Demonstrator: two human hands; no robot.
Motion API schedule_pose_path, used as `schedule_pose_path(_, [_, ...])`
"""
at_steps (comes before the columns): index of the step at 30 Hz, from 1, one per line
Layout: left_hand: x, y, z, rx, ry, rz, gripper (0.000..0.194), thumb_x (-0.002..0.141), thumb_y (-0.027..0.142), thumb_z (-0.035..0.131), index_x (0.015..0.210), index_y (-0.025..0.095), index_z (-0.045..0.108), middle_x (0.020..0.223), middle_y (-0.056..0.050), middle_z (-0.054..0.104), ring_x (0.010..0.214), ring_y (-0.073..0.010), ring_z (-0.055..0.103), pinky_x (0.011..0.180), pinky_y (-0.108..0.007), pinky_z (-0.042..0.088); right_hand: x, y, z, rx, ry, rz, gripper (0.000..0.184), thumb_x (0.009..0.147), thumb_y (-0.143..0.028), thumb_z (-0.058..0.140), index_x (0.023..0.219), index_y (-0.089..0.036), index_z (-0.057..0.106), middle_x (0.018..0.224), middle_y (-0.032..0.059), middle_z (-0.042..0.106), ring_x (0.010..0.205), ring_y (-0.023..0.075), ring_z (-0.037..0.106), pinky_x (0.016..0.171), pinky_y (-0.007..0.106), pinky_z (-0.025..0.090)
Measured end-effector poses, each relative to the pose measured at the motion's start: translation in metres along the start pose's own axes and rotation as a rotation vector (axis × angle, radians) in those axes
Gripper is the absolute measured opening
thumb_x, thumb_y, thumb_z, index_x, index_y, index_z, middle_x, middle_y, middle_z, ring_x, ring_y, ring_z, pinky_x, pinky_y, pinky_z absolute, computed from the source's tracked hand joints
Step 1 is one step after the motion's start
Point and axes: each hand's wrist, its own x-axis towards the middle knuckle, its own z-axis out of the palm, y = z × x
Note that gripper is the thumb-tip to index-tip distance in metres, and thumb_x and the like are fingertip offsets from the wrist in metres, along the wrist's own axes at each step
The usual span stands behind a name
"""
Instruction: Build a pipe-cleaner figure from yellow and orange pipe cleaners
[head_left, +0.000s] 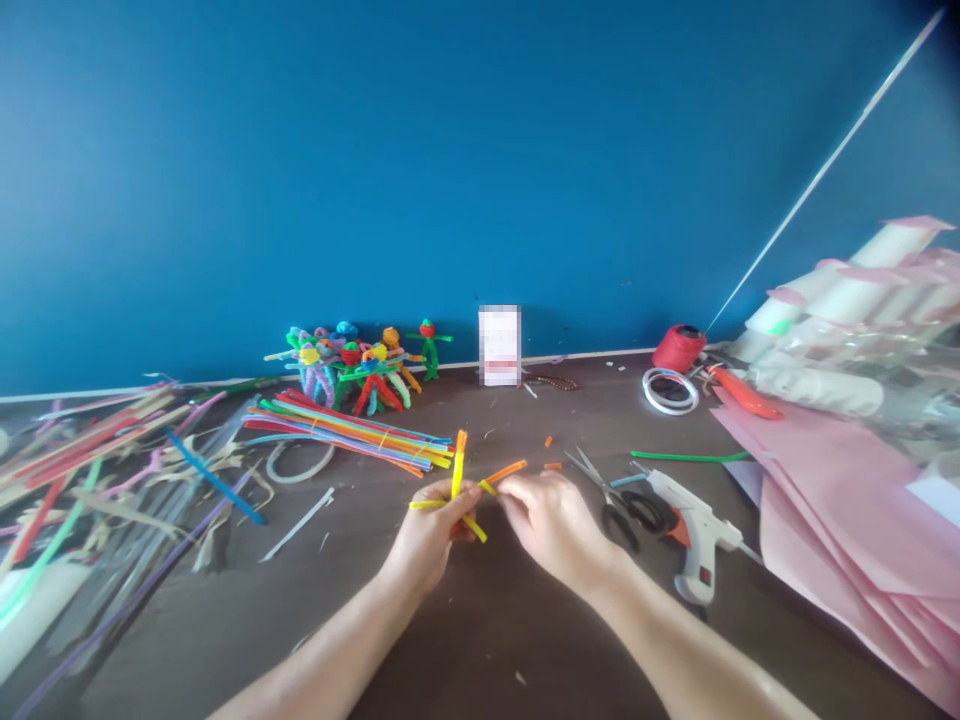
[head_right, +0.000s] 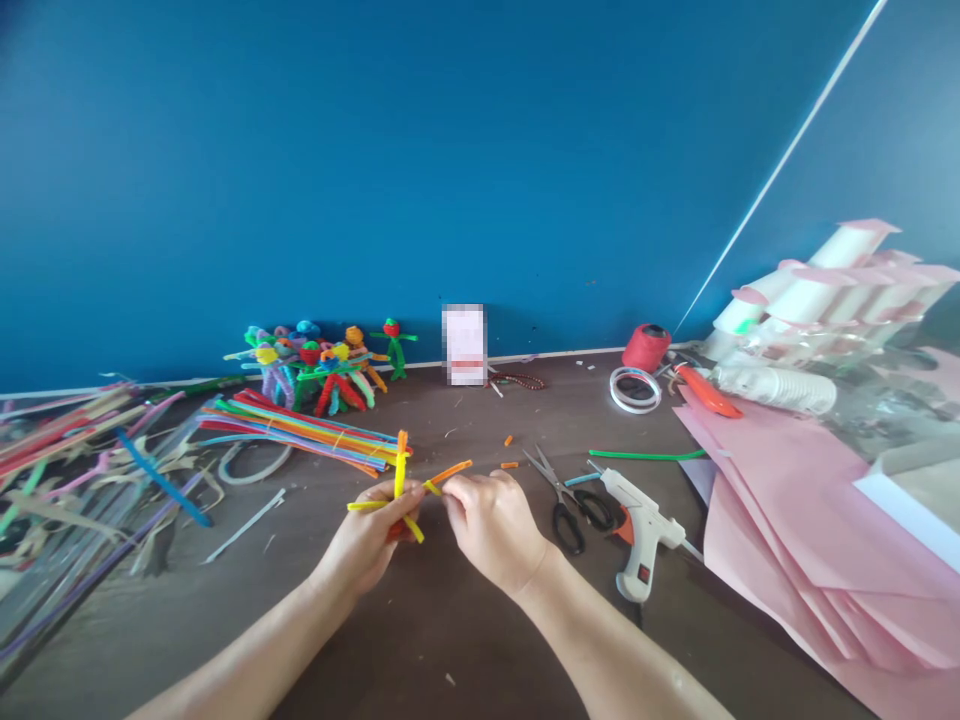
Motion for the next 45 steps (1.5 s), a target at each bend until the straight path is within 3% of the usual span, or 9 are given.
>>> schedule_pose_path(7, [0.001,0.004,-0.003,-0.050,-0.055,-0.048,0.022,0.059,0.030,0.071,0.059,0.012,0.058,0.047,0.004,0.047,0.043,-0.0038,0.042,0.039,-0.014,0.033,0.003,0.006,0.003,0.486,-0.040,0.129,0.019,0.080,-0.015,0.049,0.091,-0.021,0.064,0.089,0.0028,0.068,0.080,0.0151,0.063,0.071,0.024,0.045])
schedule_pose_path(12, [0.001,0.004,-0.004,-0.009,-0.083,-0.063,0.022,0.058,0.030,0.072,0.062,0.012,0.060,0.049,0.004,0.048,0.044,-0.0049,0.044,0.040,-0.015,0.037,0.004,0.007,0.009,0.820,-0.077,0.253,0.015,0.077,-0.019,0.051,0.085,-0.016,0.064,0.076,0.0029,0.066,0.071,0.0147,0.061,0.064,0.024,0.047])
schedule_pose_path(20, [-0.002,0.002,-0.006,0.076,-0.228,-0.026,0.021,0.060,0.027,0.072,0.074,0.014,0.064,0.062,0.001,0.057,0.057,-0.0084,0.052,0.053,-0.019,0.041,0.007,0.009,0.015,1.097,-0.104,0.494,0.013,0.071,-0.025,0.057,0.074,-0.013,0.062,0.057,-0.0026,0.054,0.046,0.0064,0.043,0.044,0.019,0.035])
schedule_pose_path(24, [-0.004,0.007,-0.010,0.125,-0.368,0.036,0.047,0.062,0.029,0.071,0.106,0.019,0.057,0.092,-0.005,0.063,0.086,-0.0191,0.057,0.070,-0.026,0.043,0.010,0.012,0.009,1.170,-0.065,0.595,0.012,0.068,-0.025,0.058,0.070,-0.014,0.061,0.050,-0.0049,0.049,0.040,0.0047,0.036,0.039,0.018,0.024])
schedule_pose_path(26, [-0.006,0.009,-0.011,0.167,-0.380,0.116,0.064,0.063,0.037,0.069,0.120,0.022,0.045,0.110,-0.009,0.057,0.102,-0.0248,0.052,0.081,-0.033,0.041,0.011,0.015,0.007,1.160,-0.033,0.624,0.012,0.067,-0.025,0.059,0.069,-0.014,0.060,0.047,-0.0058,0.046,0.039,0.0048,0.035,0.038,0.018,0.022])
schedule_pose_path(29, [-0.009,0.010,-0.013,0.334,-0.298,0.455,0.076,0.061,0.049,0.066,0.126,0.021,0.039,0.123,-0.012,0.048,0.115,-0.0284,0.041,0.096,-0.039,0.030,0.012,0.020,0.005,1.133,0.019,0.660,0.011,0.065,-0.025,0.059,0.067,-0.014,0.059,0.044,-0.0066,0.044,0.038,0.0051,0.035,0.037,0.018,0.022])
schedule_pose_path(33, [-0.014,0.008,-0.012,0.737,-0.118,0.780,0.074,0.057,0.040,0.072,0.122,0.020,0.044,0.121,-0.011,0.050,0.115,-0.0276,0.041,0.098,-0.039,0.028,0.012,0.019,0.006,1.080,0.008,0.649,0.008,0.066,-0.023,0.056,0.066,-0.015,0.057,0.043,-0.0069,0.044,0.037,0.0052,0.035,0.038,0.019,0.025])
schedule_pose_path(39, [-0.008,0.003,-0.007,0.828,-0.026,0.562,0.033,0.067,0.031,0.064,0.098,0.020,0.063,0.086,-0.005,0.067,0.081,-0.0200,0.059,0.079,-0.030,0.043,0.007,0.006,0.005,0.897,-0.076,0.436,0.009,0.068,-0.018,0.053,0.066,-0.014,0.061,0.054,-0.0021,0.055,0.049,0.0086,0.047,0.047,0.019,0.035])
schedule_pose_path(45, [-0.005,0.001,-0.003,0.264,-0.143,0.075,0.024,0.060,0.032,0.070,0.072,0.012,0.062,0.058,-0.001,0.060,0.052,-0.0113,0.053,0.053,-0.021,0.040,0.004,0.007,0.005,0.914,-0.117,0.407,0.008,0.071,-0.022,0.057,0.069,-0.015,0.060,0.058,-0.0019,0.057,0.051,0.0086,0.049,0.049,0.020,0.038])
